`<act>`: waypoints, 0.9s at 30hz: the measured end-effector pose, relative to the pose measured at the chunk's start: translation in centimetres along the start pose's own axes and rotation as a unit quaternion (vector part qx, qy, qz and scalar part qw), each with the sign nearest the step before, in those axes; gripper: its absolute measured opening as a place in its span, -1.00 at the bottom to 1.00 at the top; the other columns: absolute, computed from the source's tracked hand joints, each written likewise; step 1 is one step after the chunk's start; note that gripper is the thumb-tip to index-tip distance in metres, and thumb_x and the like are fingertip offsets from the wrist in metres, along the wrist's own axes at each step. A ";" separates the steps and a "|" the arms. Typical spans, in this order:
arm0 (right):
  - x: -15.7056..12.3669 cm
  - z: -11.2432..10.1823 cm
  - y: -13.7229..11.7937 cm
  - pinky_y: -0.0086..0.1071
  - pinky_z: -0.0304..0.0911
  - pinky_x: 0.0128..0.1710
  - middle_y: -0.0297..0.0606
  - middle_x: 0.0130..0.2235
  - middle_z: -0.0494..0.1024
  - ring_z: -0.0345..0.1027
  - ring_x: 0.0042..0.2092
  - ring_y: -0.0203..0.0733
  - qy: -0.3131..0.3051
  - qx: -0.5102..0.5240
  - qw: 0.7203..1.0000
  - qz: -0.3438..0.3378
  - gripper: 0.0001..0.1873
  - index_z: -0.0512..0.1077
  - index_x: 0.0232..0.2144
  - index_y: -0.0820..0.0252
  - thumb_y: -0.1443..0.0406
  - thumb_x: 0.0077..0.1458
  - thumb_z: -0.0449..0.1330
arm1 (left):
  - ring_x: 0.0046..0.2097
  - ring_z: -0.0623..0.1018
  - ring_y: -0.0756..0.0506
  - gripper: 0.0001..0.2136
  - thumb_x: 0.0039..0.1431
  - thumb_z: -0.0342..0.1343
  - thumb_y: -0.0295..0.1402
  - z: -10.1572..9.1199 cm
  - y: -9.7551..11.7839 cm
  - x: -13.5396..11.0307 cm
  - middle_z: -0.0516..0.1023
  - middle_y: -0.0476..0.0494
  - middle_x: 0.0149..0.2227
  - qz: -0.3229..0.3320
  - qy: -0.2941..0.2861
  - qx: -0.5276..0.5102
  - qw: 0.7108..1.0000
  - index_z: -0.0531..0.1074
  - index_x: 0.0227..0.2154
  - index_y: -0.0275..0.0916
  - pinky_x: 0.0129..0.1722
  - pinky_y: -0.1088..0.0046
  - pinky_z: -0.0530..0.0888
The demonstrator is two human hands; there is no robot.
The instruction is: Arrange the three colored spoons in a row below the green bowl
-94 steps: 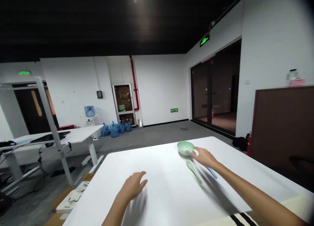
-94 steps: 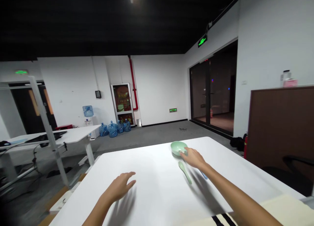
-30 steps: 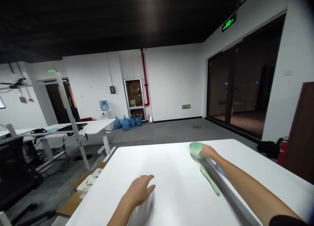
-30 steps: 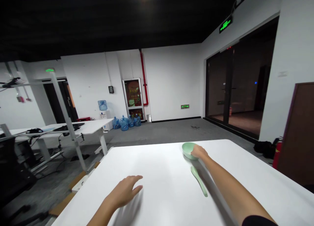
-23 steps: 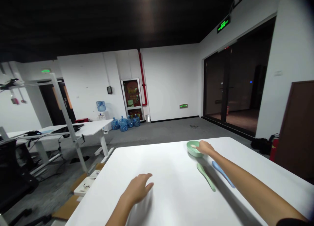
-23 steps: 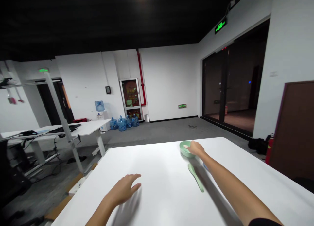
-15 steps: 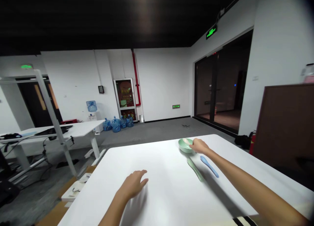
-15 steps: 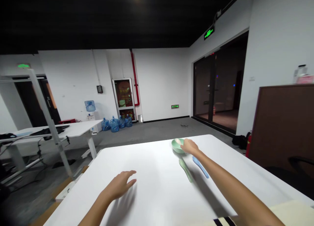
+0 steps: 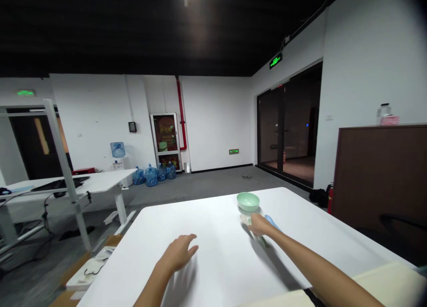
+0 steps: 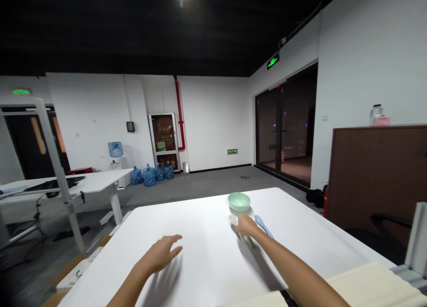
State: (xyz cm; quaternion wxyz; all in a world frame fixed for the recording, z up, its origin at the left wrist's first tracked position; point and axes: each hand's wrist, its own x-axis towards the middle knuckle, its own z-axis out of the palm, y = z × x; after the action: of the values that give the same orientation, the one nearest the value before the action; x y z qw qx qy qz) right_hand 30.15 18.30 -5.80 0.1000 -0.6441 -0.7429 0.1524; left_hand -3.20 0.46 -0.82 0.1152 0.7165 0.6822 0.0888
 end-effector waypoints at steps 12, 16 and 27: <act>0.9 3.6 1.4 -0.21 0.30 -0.27 -0.11 -0.13 0.58 0.49 -0.13 0.08 0.012 -0.026 1.000 0.006 -0.78 0.42 -0.32 0.06 0.29 -0.12 0.27 | 0.15 0.44 -0.23 -0.51 0.27 -0.12 -0.08 -0.1 0.1 0.0 0.46 -0.20 0.15 0.005 -0.003 0.003 1.000 0.31 0.19 -0.12 0.12 0.24 0.34; 0.8 3.7 1.6 -0.22 0.29 -0.29 -0.10 -0.14 0.58 0.49 -0.15 0.06 0.006 -0.021 1.000 0.008 -0.80 0.39 -0.35 0.07 0.28 -0.11 0.28 | 0.16 0.43 -0.23 -0.52 0.27 -0.11 -0.09 0.0 0.2 0.0 0.47 -0.20 0.15 0.007 -0.004 0.004 1.000 0.32 0.19 -0.13 0.11 0.25 0.34; 0.7 3.7 1.6 -0.28 0.31 -0.29 -0.13 -0.16 0.57 0.49 -0.18 -0.03 -0.004 -0.039 0.999 0.014 -0.77 0.39 -0.31 0.10 0.26 -0.09 0.28 | 0.15 0.44 -0.22 -0.51 0.28 -0.13 -0.08 0.3 -0.2 0.3 0.46 -0.21 0.15 0.010 -0.003 0.009 1.000 0.31 0.20 -0.13 0.11 0.24 0.35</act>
State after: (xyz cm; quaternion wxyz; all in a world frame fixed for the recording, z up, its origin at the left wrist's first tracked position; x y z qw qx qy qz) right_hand 30.24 18.84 -9.88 0.0698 -0.6570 -0.7398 0.1269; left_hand -3.27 0.75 -1.14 0.1103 0.7243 0.6757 0.0814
